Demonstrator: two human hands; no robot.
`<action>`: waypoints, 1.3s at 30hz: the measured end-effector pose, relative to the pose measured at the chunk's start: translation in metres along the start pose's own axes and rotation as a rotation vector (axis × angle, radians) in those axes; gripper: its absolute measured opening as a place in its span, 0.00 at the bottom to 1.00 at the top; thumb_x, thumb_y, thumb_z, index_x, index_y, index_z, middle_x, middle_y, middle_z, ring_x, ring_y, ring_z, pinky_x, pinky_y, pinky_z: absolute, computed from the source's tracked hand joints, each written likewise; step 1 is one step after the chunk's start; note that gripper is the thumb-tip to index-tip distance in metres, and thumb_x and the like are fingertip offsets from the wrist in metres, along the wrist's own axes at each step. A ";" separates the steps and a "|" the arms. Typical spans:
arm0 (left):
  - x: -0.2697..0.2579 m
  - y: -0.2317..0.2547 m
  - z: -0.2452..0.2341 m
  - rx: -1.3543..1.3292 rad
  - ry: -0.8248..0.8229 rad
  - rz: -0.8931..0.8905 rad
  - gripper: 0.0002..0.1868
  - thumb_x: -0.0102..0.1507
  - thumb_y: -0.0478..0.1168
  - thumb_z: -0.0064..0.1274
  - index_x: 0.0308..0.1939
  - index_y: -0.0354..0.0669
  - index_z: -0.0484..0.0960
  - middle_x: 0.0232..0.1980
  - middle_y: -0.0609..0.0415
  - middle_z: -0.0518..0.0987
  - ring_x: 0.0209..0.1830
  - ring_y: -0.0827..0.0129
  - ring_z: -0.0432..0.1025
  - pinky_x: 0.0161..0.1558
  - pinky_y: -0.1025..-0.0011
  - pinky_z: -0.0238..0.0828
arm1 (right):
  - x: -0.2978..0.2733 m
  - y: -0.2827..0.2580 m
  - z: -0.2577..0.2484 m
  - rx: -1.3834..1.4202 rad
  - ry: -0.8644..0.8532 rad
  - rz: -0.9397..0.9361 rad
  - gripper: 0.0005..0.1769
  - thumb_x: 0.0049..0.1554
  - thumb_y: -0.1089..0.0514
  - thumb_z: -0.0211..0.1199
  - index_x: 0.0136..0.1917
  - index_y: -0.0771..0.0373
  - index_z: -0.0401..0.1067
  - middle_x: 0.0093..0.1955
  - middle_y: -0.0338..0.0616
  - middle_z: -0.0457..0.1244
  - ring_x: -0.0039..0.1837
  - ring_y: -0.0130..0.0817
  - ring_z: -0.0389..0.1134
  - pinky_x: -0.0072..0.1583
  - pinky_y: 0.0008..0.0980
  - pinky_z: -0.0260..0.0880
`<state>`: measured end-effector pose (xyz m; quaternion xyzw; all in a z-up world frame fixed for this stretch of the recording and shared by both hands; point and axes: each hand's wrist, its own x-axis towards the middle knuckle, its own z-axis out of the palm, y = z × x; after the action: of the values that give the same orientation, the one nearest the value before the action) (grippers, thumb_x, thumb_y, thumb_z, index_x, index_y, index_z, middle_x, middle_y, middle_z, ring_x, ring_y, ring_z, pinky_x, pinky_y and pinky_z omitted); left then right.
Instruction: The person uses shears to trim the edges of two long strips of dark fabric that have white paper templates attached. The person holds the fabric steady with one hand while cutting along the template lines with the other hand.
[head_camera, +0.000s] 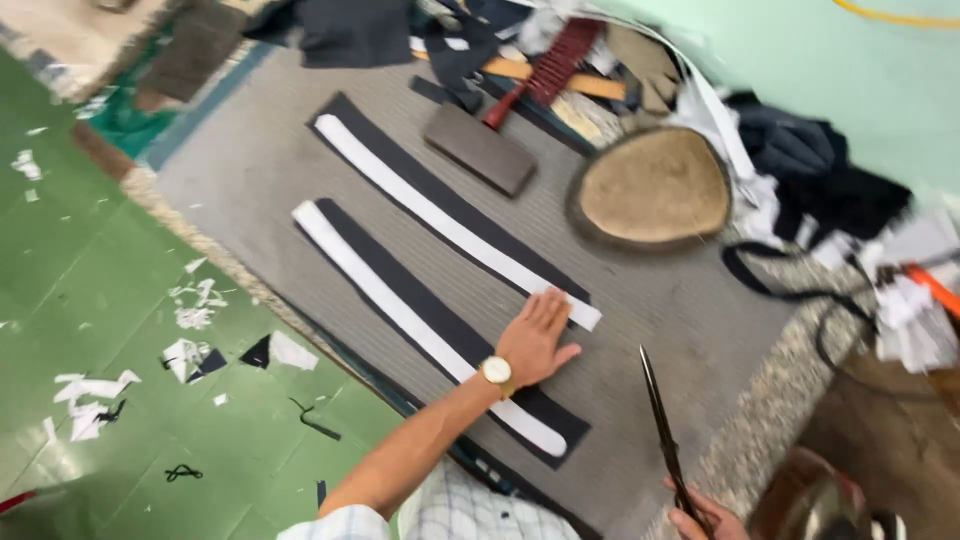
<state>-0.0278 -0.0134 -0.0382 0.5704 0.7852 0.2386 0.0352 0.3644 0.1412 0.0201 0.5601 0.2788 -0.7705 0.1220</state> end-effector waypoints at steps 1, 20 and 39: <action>0.000 -0.002 0.014 -0.020 -0.065 -0.018 0.44 0.71 0.62 0.35 0.77 0.28 0.54 0.81 0.35 0.53 0.83 0.45 0.45 0.80 0.49 0.37 | -0.006 0.008 0.000 -0.006 0.015 -0.005 0.32 0.61 0.72 0.54 0.78 0.64 0.62 0.25 0.39 0.40 0.22 0.31 0.44 0.30 0.33 0.41; -0.061 0.052 -0.023 -0.024 -0.315 0.179 0.47 0.68 0.68 0.40 0.79 0.36 0.54 0.82 0.40 0.50 0.84 0.48 0.42 0.81 0.51 0.35 | -0.019 0.026 -0.001 -0.210 -0.176 -0.034 0.37 0.56 0.62 0.64 0.78 0.63 0.61 0.21 0.42 0.53 0.22 0.31 0.56 0.27 0.32 0.58; -0.070 -0.013 -0.028 0.081 0.014 0.109 0.32 0.68 0.61 0.42 0.68 0.46 0.72 0.74 0.46 0.66 0.79 0.51 0.56 0.79 0.53 0.46 | -0.006 -0.112 0.006 -1.100 -0.051 -0.195 0.41 0.50 0.44 0.74 0.71 0.67 0.69 0.26 0.52 0.67 0.26 0.34 0.62 0.28 0.28 0.57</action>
<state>-0.0242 -0.0899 -0.0339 0.6115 0.7622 0.2124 -0.0063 0.3060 0.2285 0.0597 0.3668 0.6875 -0.5323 0.3310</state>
